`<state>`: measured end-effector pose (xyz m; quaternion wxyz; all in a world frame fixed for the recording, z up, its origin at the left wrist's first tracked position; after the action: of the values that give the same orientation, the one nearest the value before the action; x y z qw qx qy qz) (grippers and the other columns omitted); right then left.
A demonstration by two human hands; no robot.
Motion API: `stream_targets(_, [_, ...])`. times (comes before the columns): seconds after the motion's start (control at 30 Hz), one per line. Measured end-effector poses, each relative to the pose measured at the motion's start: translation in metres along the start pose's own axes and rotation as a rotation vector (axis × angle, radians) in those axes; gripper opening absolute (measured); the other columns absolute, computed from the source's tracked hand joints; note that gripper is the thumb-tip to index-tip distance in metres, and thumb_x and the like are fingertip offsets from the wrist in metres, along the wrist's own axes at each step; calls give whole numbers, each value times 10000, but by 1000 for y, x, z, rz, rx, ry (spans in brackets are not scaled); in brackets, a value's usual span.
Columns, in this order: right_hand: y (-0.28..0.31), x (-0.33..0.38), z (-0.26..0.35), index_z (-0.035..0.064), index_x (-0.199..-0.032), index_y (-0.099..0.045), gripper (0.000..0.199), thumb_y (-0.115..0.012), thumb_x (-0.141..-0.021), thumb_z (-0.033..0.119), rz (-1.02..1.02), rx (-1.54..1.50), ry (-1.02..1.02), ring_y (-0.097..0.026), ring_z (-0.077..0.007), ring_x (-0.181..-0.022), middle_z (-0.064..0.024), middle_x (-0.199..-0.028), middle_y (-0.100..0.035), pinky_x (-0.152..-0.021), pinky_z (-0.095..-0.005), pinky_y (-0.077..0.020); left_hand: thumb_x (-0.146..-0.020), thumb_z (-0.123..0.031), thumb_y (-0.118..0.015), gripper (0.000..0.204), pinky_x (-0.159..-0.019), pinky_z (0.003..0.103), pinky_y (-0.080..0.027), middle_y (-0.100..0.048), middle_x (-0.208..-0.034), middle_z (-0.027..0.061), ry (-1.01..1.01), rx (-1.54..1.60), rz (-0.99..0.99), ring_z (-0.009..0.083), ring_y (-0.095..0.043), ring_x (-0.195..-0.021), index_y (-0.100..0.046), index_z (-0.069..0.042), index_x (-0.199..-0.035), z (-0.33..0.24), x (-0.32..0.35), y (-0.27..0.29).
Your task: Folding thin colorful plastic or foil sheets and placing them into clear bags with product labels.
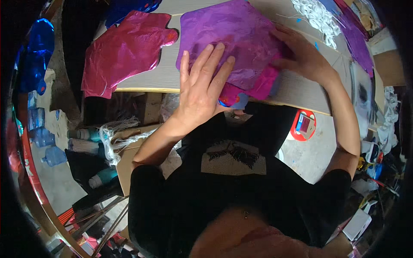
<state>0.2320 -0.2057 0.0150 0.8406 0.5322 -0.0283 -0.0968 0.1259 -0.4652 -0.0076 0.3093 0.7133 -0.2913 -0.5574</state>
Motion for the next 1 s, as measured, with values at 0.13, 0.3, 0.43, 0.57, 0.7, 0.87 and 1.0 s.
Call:
stream_targets(0.13, [1, 13, 20, 145, -1465, -417, 780, -774, -796, 327, 50, 142, 19, -369, -325, -1400, -151, -1541, -342, -1118, -395, -362, -670, -566, -753, 875, -1131, 618, -172, -426, -1450, 210, 31, -27, 1, 366, -385, -1366, -556, -7, -1314, 3, -1, -2])
stream_targets(0.3, [15, 21, 40, 178, -1470, -417, 872, -831, -711, 288, -134, 414, 167, -336, -338, -1419, -155, -1547, -328, -1131, -432, -347, -640, -560, -799, 911, -1121, 593, -215, -410, -1447, 232, 26, -39, 2, 392, -380, -1356, -536, -44, -1344, 5, 23, 9])
stream_targets(0.43, [-2, 9, 99, 147, -1390, -494, 862, -864, -621, 269, 147, 128, 552, -266, -334, -1450, -151, -1546, -318, -1169, -456, -282, -620, -469, -902, 710, -792, 429, -497, -561, -1101, 133, 13, 226, -340, 286, -595, -928, -573, -51, -1091, 4, 81, 11])
stream_targets(0.57, [-32, -12, 133, 158, -1383, -488, 943, -901, -539, 244, 371, 202, 804, -176, -339, -1486, -148, -1592, -224, -1204, -467, -199, -705, -206, -881, 454, -675, 280, -474, -578, -850, 78, 401, 627, -223, 178, -576, -743, -572, -27, -986, 3, 104, -7])
stream_targets(0.7, [-43, -28, 140, 150, -1418, -445, 1011, -906, -524, 254, 412, 221, 912, -176, -336, -1486, -157, -1595, -208, -1210, -466, -177, -814, -80, -785, 284, -670, 228, -419, -553, -835, 7, 767, 1090, -132, 65, -503, -727, -565, -29, -986, -5, 114, -19])
stream_targets(0.87, [-39, -48, 137, 115, -1447, -395, 1130, -926, -462, 276, 436, 157, 793, -139, -336, -1492, -163, -1597, -193, -1220, -452, -170, -896, 7, -669, 347, -688, 213, -418, -560, -869, 2, 764, 1244, -348, 57, -501, -738, -526, 4, -1211, -4, 98, -13])
stream_targets(1.0, [-50, -52, 134, 84, -1442, -390, 1141, -929, -453, 271, 460, 109, 833, -115, -328, -1497, -173, -1602, -170, -1225, -419, -172, -914, 6, -648, 333, -676, 209, -421, -574, -893, 10, 891, 1279, -250, 55, -511, -744, -539, -3, -1229, -4, 95, -8])
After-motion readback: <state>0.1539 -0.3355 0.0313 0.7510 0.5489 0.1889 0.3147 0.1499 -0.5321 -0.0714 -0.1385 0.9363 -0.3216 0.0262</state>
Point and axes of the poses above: each hand's wrist, its own x-axis away from the middle knuckle, its own y-axis out of the back of the hand, z = x × y, the point moved 3 cm from there along -x, towards the middle knuckle
